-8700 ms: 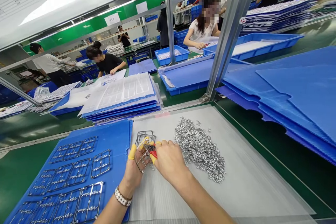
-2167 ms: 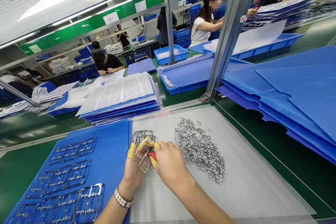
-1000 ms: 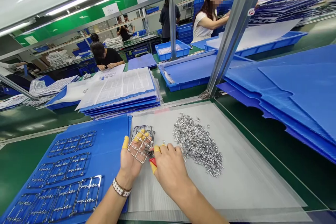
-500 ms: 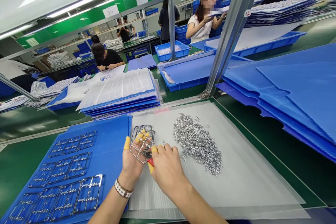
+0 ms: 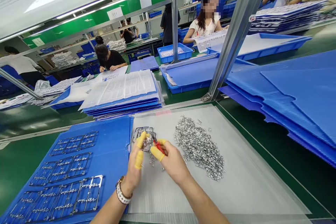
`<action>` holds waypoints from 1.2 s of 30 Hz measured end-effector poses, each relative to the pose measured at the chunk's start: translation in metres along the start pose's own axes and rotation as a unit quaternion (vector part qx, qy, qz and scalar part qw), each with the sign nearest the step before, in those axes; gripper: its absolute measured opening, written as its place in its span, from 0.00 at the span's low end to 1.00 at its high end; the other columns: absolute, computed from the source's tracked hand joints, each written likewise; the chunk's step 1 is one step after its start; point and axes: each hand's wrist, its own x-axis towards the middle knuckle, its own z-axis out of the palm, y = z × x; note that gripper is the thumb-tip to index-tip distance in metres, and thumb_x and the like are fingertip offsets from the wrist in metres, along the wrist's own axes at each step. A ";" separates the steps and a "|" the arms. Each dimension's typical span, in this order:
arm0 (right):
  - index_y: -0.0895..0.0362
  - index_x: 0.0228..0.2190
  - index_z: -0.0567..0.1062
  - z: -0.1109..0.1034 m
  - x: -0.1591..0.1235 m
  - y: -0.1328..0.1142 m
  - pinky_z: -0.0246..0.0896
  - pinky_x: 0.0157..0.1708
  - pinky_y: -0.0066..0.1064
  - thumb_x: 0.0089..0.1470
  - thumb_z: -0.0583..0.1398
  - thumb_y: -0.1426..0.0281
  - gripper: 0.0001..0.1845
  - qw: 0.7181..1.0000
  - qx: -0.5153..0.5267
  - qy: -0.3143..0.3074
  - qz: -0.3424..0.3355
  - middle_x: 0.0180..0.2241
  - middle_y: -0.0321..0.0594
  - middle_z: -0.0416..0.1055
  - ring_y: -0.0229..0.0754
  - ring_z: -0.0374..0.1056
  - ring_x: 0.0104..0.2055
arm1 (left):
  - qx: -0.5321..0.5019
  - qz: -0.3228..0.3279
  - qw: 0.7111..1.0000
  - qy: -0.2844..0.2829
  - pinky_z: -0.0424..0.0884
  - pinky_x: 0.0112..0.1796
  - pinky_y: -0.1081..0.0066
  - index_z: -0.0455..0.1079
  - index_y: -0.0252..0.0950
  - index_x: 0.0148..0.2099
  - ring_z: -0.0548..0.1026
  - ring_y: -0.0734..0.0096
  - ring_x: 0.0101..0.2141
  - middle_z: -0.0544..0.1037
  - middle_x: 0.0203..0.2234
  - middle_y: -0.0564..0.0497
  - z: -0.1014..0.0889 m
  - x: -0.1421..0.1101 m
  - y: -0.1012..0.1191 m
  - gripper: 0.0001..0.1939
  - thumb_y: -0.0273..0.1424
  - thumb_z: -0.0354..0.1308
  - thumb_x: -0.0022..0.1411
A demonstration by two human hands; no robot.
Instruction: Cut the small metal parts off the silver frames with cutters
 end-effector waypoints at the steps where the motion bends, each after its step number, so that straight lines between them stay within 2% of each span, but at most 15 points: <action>1: 0.56 0.39 0.70 0.003 0.005 0.002 0.63 0.28 0.31 0.53 0.56 0.57 0.17 0.997 0.071 0.009 0.014 0.30 0.36 0.73 0.40 0.68 0.29 | 0.019 0.016 0.999 -0.032 0.44 0.63 0.63 0.73 0.38 0.52 0.53 0.54 0.63 0.69 0.57 0.46 0.003 -0.003 0.002 0.23 0.27 0.65 0.53; 3: 0.56 0.39 0.69 0.008 0.011 0.003 0.63 0.29 0.31 0.50 0.59 0.57 0.18 0.989 0.144 0.029 0.012 0.32 0.37 0.73 0.40 0.68 0.31 | 0.054 0.038 0.995 -0.079 0.42 0.63 0.60 0.71 0.36 0.55 0.51 0.50 0.64 0.67 0.58 0.42 0.006 -0.008 0.005 0.27 0.26 0.66 0.50; 4: 0.56 0.39 0.69 0.010 0.012 0.002 0.65 0.32 0.31 0.49 0.60 0.59 0.18 0.988 0.151 0.032 0.002 0.34 0.38 0.73 0.40 0.69 0.33 | 0.070 0.048 0.993 -0.086 0.41 0.63 0.59 0.70 0.37 0.56 0.50 0.49 0.64 0.65 0.59 0.42 0.005 -0.009 0.006 0.28 0.27 0.66 0.51; 5: 0.55 0.39 0.69 0.011 0.012 0.000 0.65 0.34 0.32 0.49 0.60 0.60 0.17 0.990 0.139 0.032 -0.011 0.35 0.38 0.73 0.41 0.69 0.35 | 0.079 0.054 0.992 -0.076 0.40 0.63 0.59 0.69 0.38 0.57 0.48 0.50 0.65 0.62 0.62 0.44 0.004 -0.009 0.006 0.29 0.29 0.66 0.52; 7: 0.54 0.41 0.69 0.012 0.008 -0.003 0.66 0.38 0.34 0.51 0.59 0.65 0.14 0.996 0.066 0.029 -0.048 0.37 0.39 0.73 0.41 0.70 0.37 | 0.058 0.043 0.997 -0.021 0.41 0.63 0.60 0.66 0.42 0.59 0.45 0.54 0.65 0.55 0.65 0.50 -0.003 -0.004 0.006 0.29 0.34 0.64 0.55; 9: 0.54 0.42 0.69 0.014 0.001 -0.006 0.65 0.40 0.34 0.52 0.55 0.73 0.14 0.992 -0.050 0.003 -0.115 0.39 0.39 0.72 0.41 0.69 0.39 | -0.022 -0.017 0.999 0.030 0.49 0.61 0.60 0.63 0.46 0.61 0.49 0.55 0.65 0.54 0.66 0.52 -0.010 0.004 0.006 0.28 0.40 0.60 0.58; 10: 0.53 0.42 0.69 0.016 -0.003 -0.006 0.65 0.41 0.35 0.51 0.54 0.77 0.16 0.981 -0.111 -0.022 -0.160 0.40 0.39 0.72 0.41 0.68 0.40 | -0.076 -0.065 0.994 0.038 0.53 0.59 0.58 0.62 0.46 0.62 0.54 0.53 0.63 0.57 0.64 0.50 -0.014 0.009 0.005 0.29 0.44 0.58 0.60; 13: 0.55 0.38 0.69 0.028 -0.012 -0.004 0.62 0.44 0.37 0.47 0.53 0.84 0.18 0.917 -0.271 -0.109 -0.273 0.38 0.40 0.71 0.43 0.66 0.42 | -0.214 -0.233 0.949 -0.012 0.61 0.53 0.50 0.56 0.44 0.65 0.70 0.49 0.53 0.70 0.54 0.41 -0.021 0.021 0.004 0.35 0.52 0.52 0.60; 15: 0.55 0.36 0.69 0.035 -0.017 -0.003 0.61 0.45 0.39 0.47 0.53 0.85 0.17 0.881 -0.339 -0.136 -0.300 0.37 0.39 0.71 0.44 0.65 0.41 | -0.260 -0.299 0.917 -0.046 0.64 0.49 0.47 0.54 0.42 0.65 0.75 0.47 0.45 0.75 0.47 0.40 -0.023 0.026 0.001 0.37 0.53 0.51 0.59; 18: 0.54 0.43 0.68 0.037 -0.022 -0.004 0.60 0.48 0.40 0.46 0.56 0.83 0.22 0.872 -0.357 -0.148 -0.301 0.42 0.40 0.70 0.45 0.65 0.45 | -0.282 -0.311 0.907 -0.036 0.67 0.45 0.50 0.59 0.39 0.62 0.78 0.50 0.38 0.78 0.41 0.41 -0.026 0.028 -0.004 0.32 0.50 0.51 0.61; 21: 0.54 0.50 0.65 0.030 -0.020 -0.008 0.61 0.48 0.41 0.48 0.60 0.76 0.26 0.886 -0.358 -0.103 -0.275 0.44 0.42 0.70 0.47 0.65 0.47 | -0.298 -0.291 0.909 0.000 0.68 0.45 0.56 0.65 0.35 0.58 0.78 0.54 0.37 0.79 0.39 0.42 -0.026 0.027 -0.006 0.28 0.47 0.51 0.62; 23: 0.55 0.47 0.69 0.024 -0.014 -0.010 0.62 0.44 0.42 0.51 0.60 0.71 0.19 0.884 -0.406 -0.048 -0.227 0.41 0.44 0.72 0.49 0.67 0.44 | -0.291 -0.282 0.914 0.011 0.68 0.45 0.59 0.66 0.33 0.57 0.78 0.56 0.37 0.80 0.39 0.42 -0.025 0.026 -0.005 0.27 0.45 0.52 0.63; 25: 0.56 0.42 0.72 0.020 -0.006 -0.011 0.62 0.41 0.43 0.53 0.60 0.68 0.13 0.868 -0.464 -0.015 -0.174 0.38 0.45 0.72 0.50 0.68 0.41 | -0.273 -0.278 0.921 0.012 0.69 0.44 0.60 0.67 0.33 0.57 0.77 0.58 0.37 0.80 0.39 0.42 -0.023 0.024 -0.003 0.26 0.45 0.51 0.63; 29: 0.56 0.41 0.73 0.022 0.003 -0.013 0.62 0.39 0.43 0.56 0.58 0.65 0.12 0.847 -0.516 -0.026 -0.124 0.37 0.45 0.73 0.51 0.69 0.40 | -0.260 -0.257 0.931 0.006 0.67 0.46 0.61 0.65 0.34 0.60 0.76 0.57 0.42 0.79 0.42 0.42 -0.019 0.021 -0.005 0.27 0.44 0.49 0.64; 36: 0.56 0.43 0.73 0.024 0.002 -0.017 0.61 0.40 0.42 0.57 0.57 0.64 0.14 0.850 -0.514 -0.046 -0.107 0.38 0.45 0.73 0.51 0.69 0.41 | -0.205 -0.228 0.952 0.018 0.65 0.49 0.58 0.63 0.35 0.62 0.74 0.54 0.46 0.77 0.47 0.42 -0.024 0.021 -0.017 0.31 0.47 0.50 0.63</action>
